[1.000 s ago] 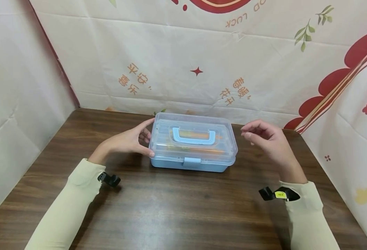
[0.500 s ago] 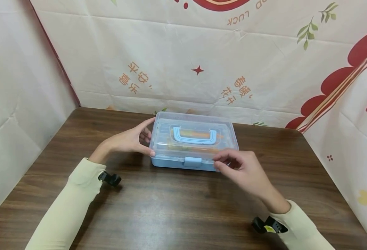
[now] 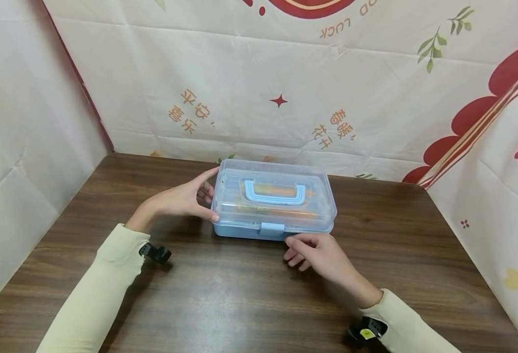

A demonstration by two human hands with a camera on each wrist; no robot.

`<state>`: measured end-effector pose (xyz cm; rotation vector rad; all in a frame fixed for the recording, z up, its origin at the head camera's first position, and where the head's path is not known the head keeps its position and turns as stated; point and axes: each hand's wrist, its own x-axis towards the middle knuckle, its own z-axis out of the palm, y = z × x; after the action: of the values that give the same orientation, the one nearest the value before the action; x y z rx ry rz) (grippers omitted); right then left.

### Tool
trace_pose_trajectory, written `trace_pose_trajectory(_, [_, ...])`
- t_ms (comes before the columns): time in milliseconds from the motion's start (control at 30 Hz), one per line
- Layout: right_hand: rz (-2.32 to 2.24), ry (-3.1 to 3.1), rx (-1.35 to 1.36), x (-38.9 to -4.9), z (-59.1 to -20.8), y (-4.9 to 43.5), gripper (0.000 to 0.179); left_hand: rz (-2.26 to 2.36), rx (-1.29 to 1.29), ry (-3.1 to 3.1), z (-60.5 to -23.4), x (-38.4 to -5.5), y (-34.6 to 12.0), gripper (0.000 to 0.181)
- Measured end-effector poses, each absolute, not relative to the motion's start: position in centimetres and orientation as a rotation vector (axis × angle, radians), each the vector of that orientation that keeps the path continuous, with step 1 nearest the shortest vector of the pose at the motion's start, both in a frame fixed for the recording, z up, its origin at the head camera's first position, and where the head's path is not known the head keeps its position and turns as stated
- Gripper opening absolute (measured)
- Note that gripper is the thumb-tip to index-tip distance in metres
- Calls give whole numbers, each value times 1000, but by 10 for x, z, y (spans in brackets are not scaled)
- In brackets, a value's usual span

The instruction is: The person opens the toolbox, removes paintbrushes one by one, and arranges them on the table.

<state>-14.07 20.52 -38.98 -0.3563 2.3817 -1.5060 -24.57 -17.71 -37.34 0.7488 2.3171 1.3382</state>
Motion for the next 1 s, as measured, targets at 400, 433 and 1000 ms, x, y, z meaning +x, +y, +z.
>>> trace_pose_trajectory(400, [-1696,2098,-18,-144,-394,190,62,1285,719,2347,-372,-244,-176,104])
trace_pose_trajectory(433, [-1706,2080,1,-145,-395,190,63,1279,719,2354,-372,-244,-176,103])
trace_pose_trajectory(1000, [-1810,2038,121,-145,-403,184,59,1302,684,2344,-371,-243,-173,106])
